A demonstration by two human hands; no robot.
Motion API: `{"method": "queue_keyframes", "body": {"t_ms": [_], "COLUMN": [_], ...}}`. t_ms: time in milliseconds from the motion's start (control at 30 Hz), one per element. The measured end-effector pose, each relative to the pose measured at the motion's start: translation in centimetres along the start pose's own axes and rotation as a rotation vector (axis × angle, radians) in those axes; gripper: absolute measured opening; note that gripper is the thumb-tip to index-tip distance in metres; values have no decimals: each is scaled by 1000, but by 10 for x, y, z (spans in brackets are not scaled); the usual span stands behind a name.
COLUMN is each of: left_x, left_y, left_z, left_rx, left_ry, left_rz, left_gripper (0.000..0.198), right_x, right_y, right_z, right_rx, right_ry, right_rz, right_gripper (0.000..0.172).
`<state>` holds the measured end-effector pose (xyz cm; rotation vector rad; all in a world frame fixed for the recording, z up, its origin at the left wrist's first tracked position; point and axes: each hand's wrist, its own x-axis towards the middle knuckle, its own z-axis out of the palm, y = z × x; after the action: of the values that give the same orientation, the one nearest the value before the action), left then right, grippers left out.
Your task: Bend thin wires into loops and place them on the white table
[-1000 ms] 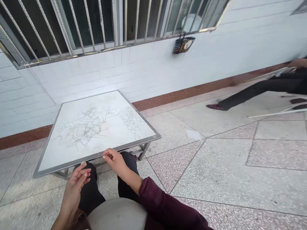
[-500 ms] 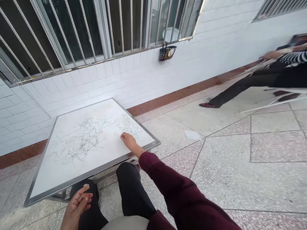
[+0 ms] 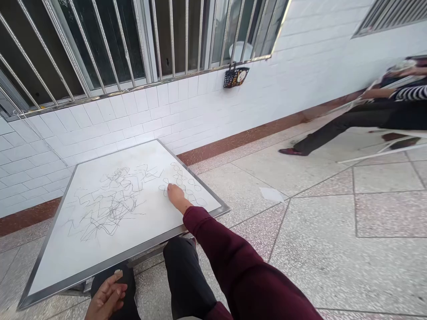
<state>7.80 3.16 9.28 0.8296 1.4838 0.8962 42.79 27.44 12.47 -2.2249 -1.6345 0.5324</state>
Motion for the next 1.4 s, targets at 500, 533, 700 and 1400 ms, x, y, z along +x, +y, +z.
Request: {"method": "queue_keyframes", "body": {"t_ms": [500,533,700,1400], "left_x": [34,34,32,4], "left_y": [-50,-51,-57,-56], "left_z": [-12,-12,-9,-47], "left_rx": [103,91,34,-82], "left_ry": [-45,-39,-32,-154], "left_rz": [-25,-16,72,190], "left_gripper": [81,81,79,50], "right_x": [-57,-72,-134,-77], "right_y": [5,4,2,-74], "right_z": [25,33,72,94], "right_rx": [103,129,253,227], "right_ry": [281,293,329,61], "right_rz": [-393,-456,-675,-532], "right_gripper": [23,22,21,11]}}
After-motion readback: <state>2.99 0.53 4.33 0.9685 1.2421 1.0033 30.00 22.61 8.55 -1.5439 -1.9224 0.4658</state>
